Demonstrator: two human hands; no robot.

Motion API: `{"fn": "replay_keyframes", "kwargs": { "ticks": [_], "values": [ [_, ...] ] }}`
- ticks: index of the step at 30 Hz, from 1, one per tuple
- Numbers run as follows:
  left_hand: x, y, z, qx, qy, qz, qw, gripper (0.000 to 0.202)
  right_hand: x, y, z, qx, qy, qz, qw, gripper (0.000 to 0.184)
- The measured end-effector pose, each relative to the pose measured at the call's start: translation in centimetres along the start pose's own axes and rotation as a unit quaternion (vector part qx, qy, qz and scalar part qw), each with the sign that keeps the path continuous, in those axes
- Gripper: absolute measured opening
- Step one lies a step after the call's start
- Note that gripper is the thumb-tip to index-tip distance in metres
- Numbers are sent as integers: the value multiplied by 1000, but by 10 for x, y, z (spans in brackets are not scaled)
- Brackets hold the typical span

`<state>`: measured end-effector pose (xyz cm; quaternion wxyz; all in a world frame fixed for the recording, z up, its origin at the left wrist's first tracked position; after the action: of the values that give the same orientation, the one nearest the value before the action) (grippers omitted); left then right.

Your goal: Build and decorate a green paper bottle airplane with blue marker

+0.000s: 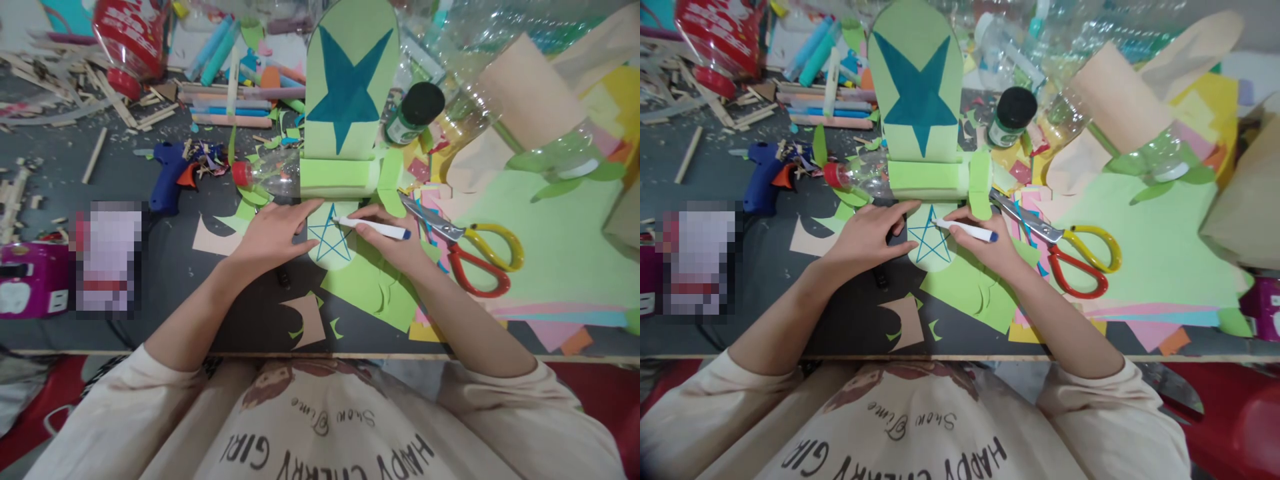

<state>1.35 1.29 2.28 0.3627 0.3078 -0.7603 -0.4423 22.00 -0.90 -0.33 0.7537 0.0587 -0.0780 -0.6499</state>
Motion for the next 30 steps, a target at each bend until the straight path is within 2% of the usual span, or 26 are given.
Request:
{"fn": "replay_keyframes", "kwargs": {
  "ticks": [3,8,16,30],
  "values": [
    [0,0,0,-2,3,3,1000,59,-1,1,-1,-14,8,-10,1000,22],
    [-1,0,0,-1,-6,-3,1000,57,0,-1,3,11,-6,32,999,22],
    [-1,-1,1,0,-7,-8,1000,56,0,0,4,20,-6,39,999,23],
    [-1,-2,1,-4,-1,-8,1000,58,0,2,1,5,-7,13,1000,20]
  ]
}}
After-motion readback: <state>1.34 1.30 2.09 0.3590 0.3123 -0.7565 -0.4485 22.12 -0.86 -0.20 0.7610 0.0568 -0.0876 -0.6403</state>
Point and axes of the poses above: each hand's wrist, its own x-axis away from the middle knuckle, its own y-axis out of the back of the hand, z = x × y, the point moved 3 cm from there along -x, towards the middle knuckle, and after that the axes turned 4 degrees about -x, right-handed, at the moved point
